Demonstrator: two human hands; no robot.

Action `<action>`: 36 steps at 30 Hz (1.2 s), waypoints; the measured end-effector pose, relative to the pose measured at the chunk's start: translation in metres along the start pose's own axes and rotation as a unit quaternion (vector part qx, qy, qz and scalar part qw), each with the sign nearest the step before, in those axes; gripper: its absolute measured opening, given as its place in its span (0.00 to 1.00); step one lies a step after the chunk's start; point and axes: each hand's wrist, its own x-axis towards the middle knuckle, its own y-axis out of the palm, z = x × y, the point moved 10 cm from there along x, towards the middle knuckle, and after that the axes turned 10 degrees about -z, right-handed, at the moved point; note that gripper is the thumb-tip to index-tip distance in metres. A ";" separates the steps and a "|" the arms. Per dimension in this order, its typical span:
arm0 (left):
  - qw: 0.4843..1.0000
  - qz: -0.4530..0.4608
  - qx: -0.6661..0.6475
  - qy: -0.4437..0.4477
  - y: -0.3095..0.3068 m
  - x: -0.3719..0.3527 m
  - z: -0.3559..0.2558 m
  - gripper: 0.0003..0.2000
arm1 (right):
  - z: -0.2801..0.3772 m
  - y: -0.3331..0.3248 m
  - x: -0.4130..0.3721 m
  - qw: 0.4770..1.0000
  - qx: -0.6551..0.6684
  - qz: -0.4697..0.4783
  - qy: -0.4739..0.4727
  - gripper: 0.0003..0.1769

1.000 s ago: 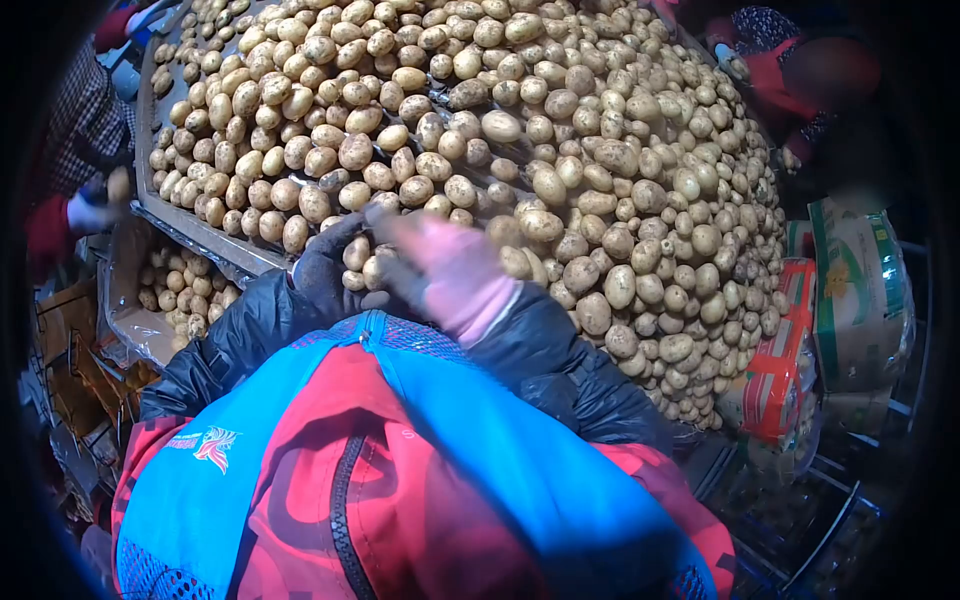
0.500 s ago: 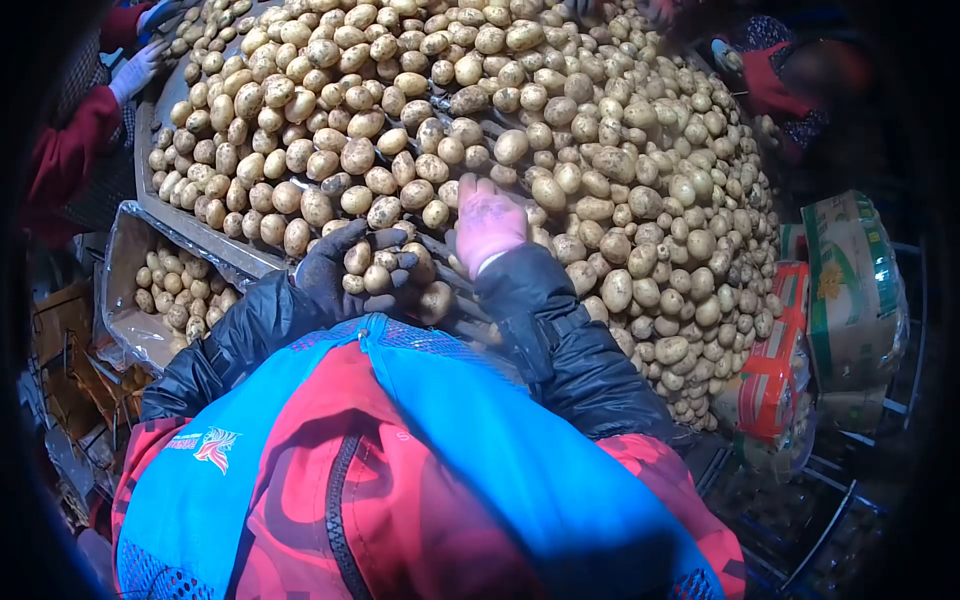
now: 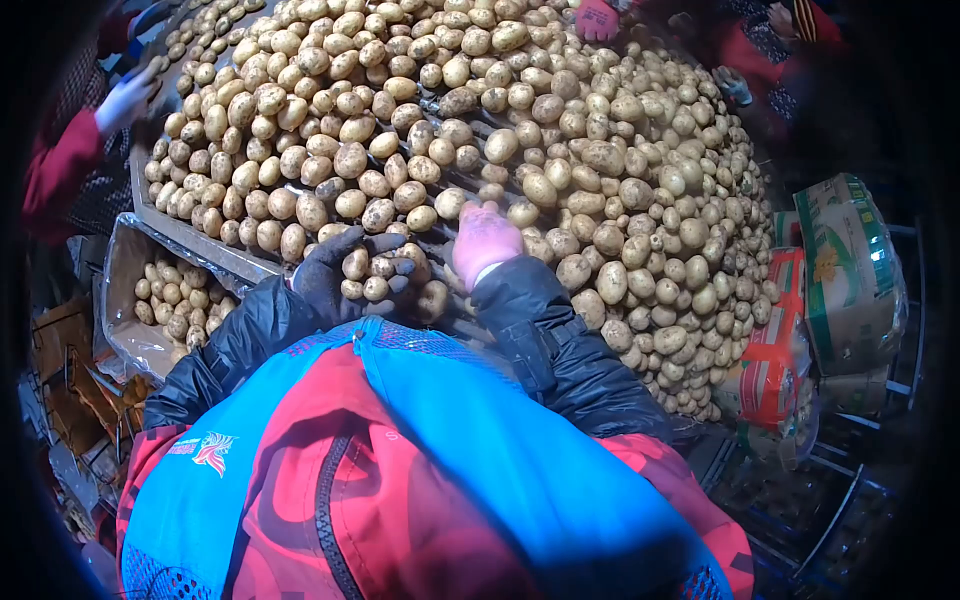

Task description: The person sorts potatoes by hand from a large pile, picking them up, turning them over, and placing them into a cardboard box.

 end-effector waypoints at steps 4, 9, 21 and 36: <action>1.000 -0.008 0.002 0.002 -0.003 0.000 -0.001 0.29 | 0.011 -0.002 -0.022 0.998 -0.050 0.006 -0.042 0.17; 1.000 -0.008 -0.007 -0.015 -0.002 0.002 0.003 0.28 | 0.000 -0.008 -0.017 0.998 0.023 -0.021 -0.045 0.14; 0.998 0.026 -0.049 -0.024 0.006 0.001 0.005 0.25 | -0.002 -0.051 0.027 0.989 -0.080 -0.077 -0.095 0.25; 0.996 0.047 -0.073 0.022 -0.001 0.000 -0.010 0.30 | -0.020 -0.017 0.027 0.987 0.122 -0.105 -0.009 0.25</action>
